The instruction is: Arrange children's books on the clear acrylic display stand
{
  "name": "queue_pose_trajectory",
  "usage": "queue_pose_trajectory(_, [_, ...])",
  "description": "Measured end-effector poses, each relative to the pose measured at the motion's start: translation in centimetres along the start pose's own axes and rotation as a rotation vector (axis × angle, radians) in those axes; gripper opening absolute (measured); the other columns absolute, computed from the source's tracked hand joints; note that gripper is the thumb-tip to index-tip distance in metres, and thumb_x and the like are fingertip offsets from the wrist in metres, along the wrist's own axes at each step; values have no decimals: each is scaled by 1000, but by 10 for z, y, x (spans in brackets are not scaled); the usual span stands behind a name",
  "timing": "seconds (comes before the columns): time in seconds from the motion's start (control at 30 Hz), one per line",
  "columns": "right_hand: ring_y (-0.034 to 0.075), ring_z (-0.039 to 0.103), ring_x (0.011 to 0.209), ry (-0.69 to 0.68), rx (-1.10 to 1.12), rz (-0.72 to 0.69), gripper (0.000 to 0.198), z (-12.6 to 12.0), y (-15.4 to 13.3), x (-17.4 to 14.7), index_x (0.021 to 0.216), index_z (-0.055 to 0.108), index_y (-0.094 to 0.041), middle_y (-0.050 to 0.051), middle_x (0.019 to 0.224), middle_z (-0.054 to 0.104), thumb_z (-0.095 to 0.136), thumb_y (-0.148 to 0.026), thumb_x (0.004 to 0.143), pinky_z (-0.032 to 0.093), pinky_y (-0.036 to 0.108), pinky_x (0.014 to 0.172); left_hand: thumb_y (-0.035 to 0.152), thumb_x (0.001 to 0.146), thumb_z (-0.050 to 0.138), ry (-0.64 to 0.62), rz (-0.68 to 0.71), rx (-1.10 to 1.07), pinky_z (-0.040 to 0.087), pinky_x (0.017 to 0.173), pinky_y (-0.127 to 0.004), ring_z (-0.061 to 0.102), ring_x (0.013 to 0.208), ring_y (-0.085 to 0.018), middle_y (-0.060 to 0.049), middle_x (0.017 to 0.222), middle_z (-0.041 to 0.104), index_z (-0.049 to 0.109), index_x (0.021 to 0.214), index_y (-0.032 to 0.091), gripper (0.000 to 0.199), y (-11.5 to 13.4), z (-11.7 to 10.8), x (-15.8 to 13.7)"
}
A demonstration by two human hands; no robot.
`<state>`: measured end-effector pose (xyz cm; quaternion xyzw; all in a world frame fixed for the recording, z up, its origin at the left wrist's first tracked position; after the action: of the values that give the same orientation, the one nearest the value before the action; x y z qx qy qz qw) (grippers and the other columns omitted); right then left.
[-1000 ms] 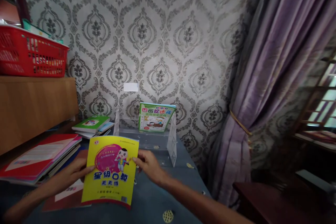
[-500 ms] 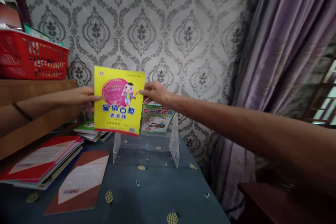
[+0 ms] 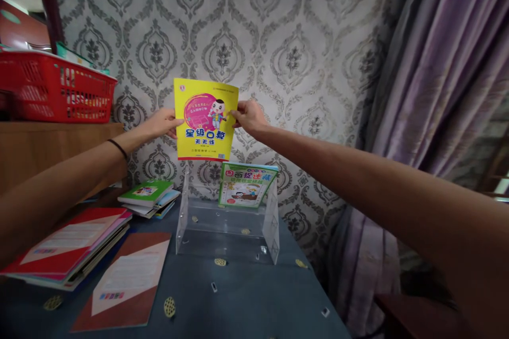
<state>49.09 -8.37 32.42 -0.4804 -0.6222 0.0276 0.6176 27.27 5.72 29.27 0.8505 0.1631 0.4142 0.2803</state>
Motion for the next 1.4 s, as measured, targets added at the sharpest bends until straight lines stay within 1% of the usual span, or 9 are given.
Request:
queue_pose_trajectory(0.17, [14, 68, 62, 17, -44, 5, 9, -6, 19, 1, 86, 76, -13, 3, 75, 75, 72, -7, 81, 61, 28, 57, 30, 79, 70, 20, -9, -6, 60, 61, -34, 68, 63, -21, -9, 77, 72, 71, 94, 11, 25, -19, 18, 12])
queue_pose_trajectory(0.37, [15, 69, 62, 13, -20, 70, 10, -6, 36, 0, 86, 76, -13, 4, 75, 76, 73, -5, 79, 62, 32, 62, 37, 79, 68, 11, 5, -32, 55, 53, -23, 69, 66, -18, -6, 81, 74, 69, 104, 10, 36, -39, 31, 17])
queue_pose_trajectory(0.53, [13, 69, 59, -23, 47, 114, 12, -10, 51, 0, 82, 75, -13, 2, 71, 76, 79, -6, 74, 61, 25, 53, 34, 79, 68, -2, 1, -78, 55, 51, -21, 67, 60, -15, -5, 81, 74, 68, 100, 10, 32, -51, 43, 21])
queue_pose_trajectory(0.63, [13, 69, 57, -26, 17, 114, 11, -12, 59, -1, 79, 75, -14, 1, 68, 75, 80, -5, 73, 59, 20, 47, 31, 78, 69, -7, -24, -105, 55, 50, -21, 66, 58, -13, -3, 77, 72, 68, 96, 11, 27, -60, 51, 23])
queue_pose_trajectory(0.77, [13, 68, 53, -41, 16, 164, 11, -11, 72, -2, 78, 75, -12, 3, 66, 75, 81, -4, 72, 60, 22, 47, 29, 78, 69, -9, -64, -127, 55, 51, -22, 65, 56, -14, -1, 69, 70, 68, 90, 11, 21, -72, 58, 22])
queue_pose_trajectory(1.0, [14, 70, 56, -78, -29, 203, 8, -4, 92, -2, 75, 75, -13, 5, 66, 75, 81, -7, 73, 61, 23, 48, 33, 75, 72, -32, -94, -169, 56, 51, -25, 66, 56, -16, -3, 70, 71, 69, 89, 11, 27, -91, 66, 19])
queue_pose_trajectory(1.17, [17, 71, 57, -90, -56, 225, 16, -3, 107, 1, 77, 74, -12, 5, 66, 75, 87, -17, 69, 64, 30, 52, 33, 73, 72, -35, -106, -189, 55, 49, -21, 64, 55, -14, -3, 71, 70, 69, 91, 12, 28, -101, 72, 19])
queue_pose_trajectory(1.3, [18, 75, 69, -134, -145, 332, 13, 0, 118, -1, 86, 74, -12, 6, 75, 77, 82, -19, 79, 67, 33, 70, 32, 74, 69, -68, -127, -184, 55, 49, -20, 64, 56, -14, -4, 75, 71, 69, 101, 12, 34, -110, 76, 17])
queue_pose_trajectory(1.4, [19, 76, 79, -157, -177, 393, 7, 3, 122, -6, 92, 73, -12, 9, 85, 78, 75, -17, 86, 66, 37, 83, 33, 75, 68, -90, -163, -170, 57, 52, -24, 65, 58, -15, -6, 77, 71, 69, 102, 10, 35, -116, 79, 16])
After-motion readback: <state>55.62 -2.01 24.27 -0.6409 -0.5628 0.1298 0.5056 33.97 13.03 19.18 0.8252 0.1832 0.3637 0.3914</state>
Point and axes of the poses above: each hand's wrist, its own x-axis towards the middle knuckle, its own z-axis out of the palm, y = z × x, the point moved 6 cm from there along x, towards the middle knuckle
